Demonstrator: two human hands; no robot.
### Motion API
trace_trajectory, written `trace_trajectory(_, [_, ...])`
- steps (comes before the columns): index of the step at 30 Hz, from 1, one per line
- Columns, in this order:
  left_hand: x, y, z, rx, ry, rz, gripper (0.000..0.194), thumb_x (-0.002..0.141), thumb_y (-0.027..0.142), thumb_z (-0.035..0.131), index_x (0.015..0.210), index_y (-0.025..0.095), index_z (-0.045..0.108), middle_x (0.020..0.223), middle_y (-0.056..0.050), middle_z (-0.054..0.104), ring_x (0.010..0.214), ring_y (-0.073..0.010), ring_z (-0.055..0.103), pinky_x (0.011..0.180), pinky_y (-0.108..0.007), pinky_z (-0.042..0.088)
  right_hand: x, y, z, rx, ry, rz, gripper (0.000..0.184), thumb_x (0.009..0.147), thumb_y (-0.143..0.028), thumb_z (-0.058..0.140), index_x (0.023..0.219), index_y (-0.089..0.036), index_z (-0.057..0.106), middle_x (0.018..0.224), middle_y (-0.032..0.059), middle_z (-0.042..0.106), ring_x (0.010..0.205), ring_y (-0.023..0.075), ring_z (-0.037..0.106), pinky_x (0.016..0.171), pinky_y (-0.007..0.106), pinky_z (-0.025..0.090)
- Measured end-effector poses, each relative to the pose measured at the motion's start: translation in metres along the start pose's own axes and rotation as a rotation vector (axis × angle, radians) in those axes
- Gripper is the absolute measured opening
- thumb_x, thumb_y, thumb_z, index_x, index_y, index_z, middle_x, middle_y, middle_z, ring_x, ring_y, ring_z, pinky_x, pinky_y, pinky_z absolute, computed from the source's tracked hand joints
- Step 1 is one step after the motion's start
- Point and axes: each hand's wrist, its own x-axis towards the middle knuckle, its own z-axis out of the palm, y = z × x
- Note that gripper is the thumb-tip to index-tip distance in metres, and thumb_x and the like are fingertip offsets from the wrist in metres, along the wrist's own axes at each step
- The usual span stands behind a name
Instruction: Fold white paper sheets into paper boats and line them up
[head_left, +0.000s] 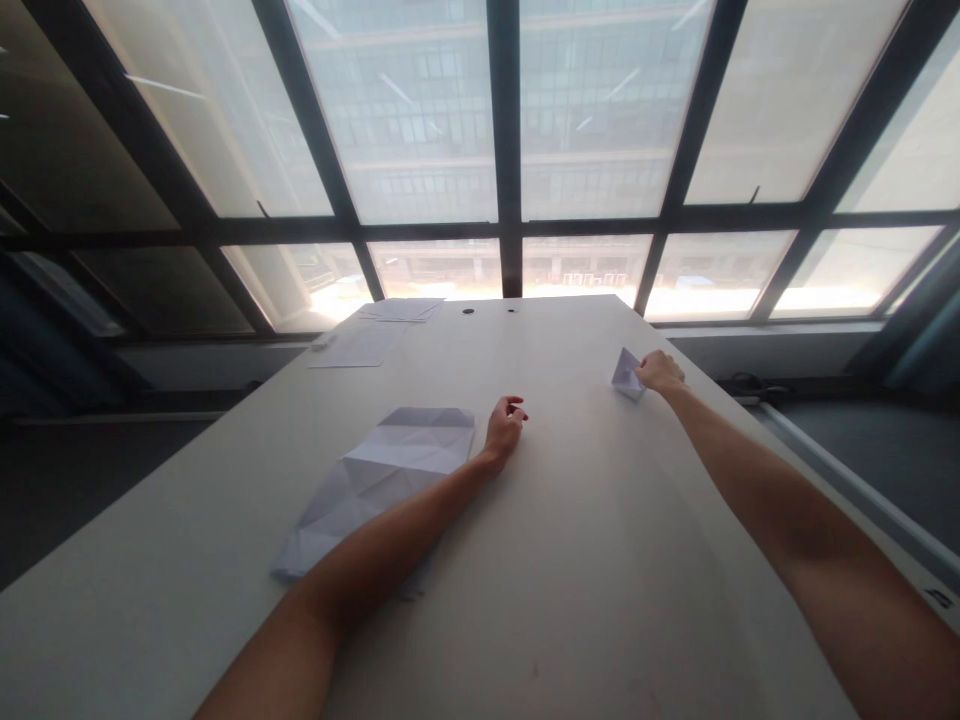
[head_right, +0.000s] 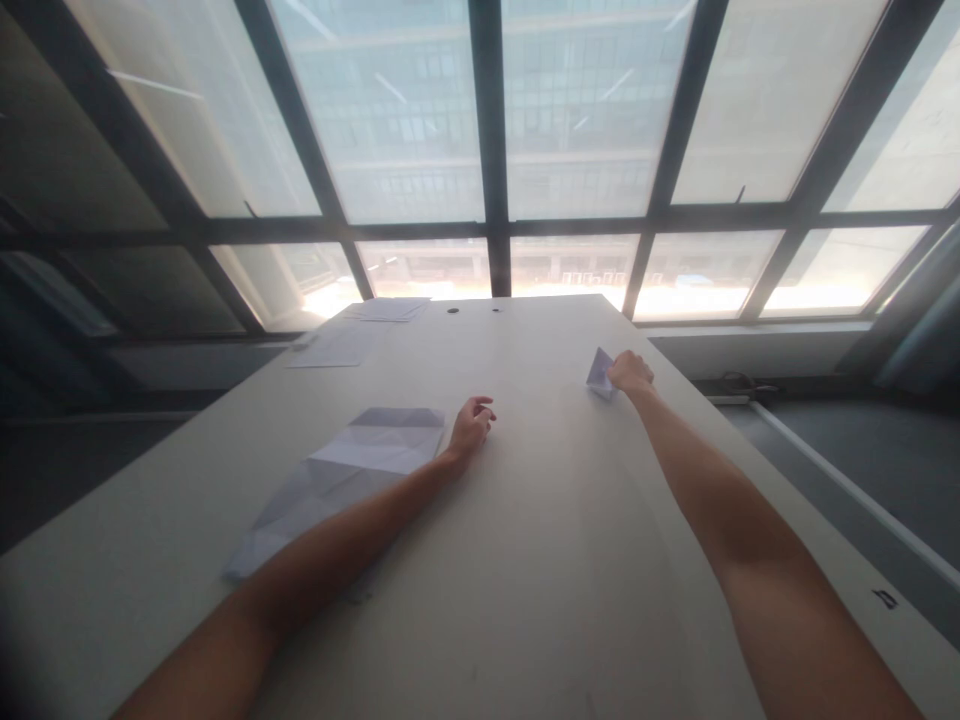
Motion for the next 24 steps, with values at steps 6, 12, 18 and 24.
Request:
trace_trajectory(6, [0.001, 0.001, 0.000, -0.026, -0.006, -0.017, 0.034, 0.077, 0.016, 0.052, 0.110, 0.016, 0.060, 0.078, -0.002, 0.064, 0.056, -0.0112, 0.051, 0.053, -0.021, 0.040, 0.004, 0.002, 0.001, 0.000, 0.033, -0.014, 0.025, 0.079, -0.032, 0.069, 0.093, -0.012, 0.075, 0.102, 0.0227, 0.070, 0.101, 0.0336, 0.067, 0.083, 0.043, 0.053])
trace_trajectory(12, [0.000, 0.002, 0.000, -0.071, -0.010, -0.018, 0.034, 0.077, 0.015, 0.052, 0.110, 0.015, 0.059, 0.077, -0.002, 0.064, 0.054, -0.0104, 0.050, 0.051, -0.020, 0.038, -0.001, 0.008, -0.008, 0.096, 0.068, 0.002, 0.025, 0.081, -0.034, 0.066, 0.093, -0.015, 0.076, 0.101, 0.0184, 0.072, 0.098, 0.0303, 0.067, 0.083, 0.039, 0.052])
trace_trajectory(18, [-0.002, 0.003, 0.000, -0.075, -0.015, -0.015, 0.034, 0.077, 0.016, 0.051, 0.111, 0.015, 0.059, 0.077, -0.001, 0.064, 0.053, -0.0101, 0.049, 0.050, -0.020, 0.038, -0.021, 0.024, -0.017, 0.255, 0.309, 0.013, 0.026, 0.087, -0.026, 0.053, 0.093, -0.014, 0.075, 0.097, 0.0195, 0.072, 0.096, 0.0304, 0.066, 0.083, 0.036, 0.048])
trace_trajectory(24, [-0.001, 0.003, 0.001, -0.065, -0.013, -0.010, 0.034, 0.078, 0.018, 0.051, 0.110, 0.016, 0.060, 0.076, -0.001, 0.064, 0.053, -0.0099, 0.048, 0.050, -0.020, 0.037, -0.059, 0.011, -0.008, 0.536, 0.483, -0.206, 0.038, 0.091, -0.023, 0.037, 0.110, -0.013, 0.067, 0.098, 0.0136, 0.072, 0.082, 0.0222, 0.065, 0.079, 0.031, 0.048])
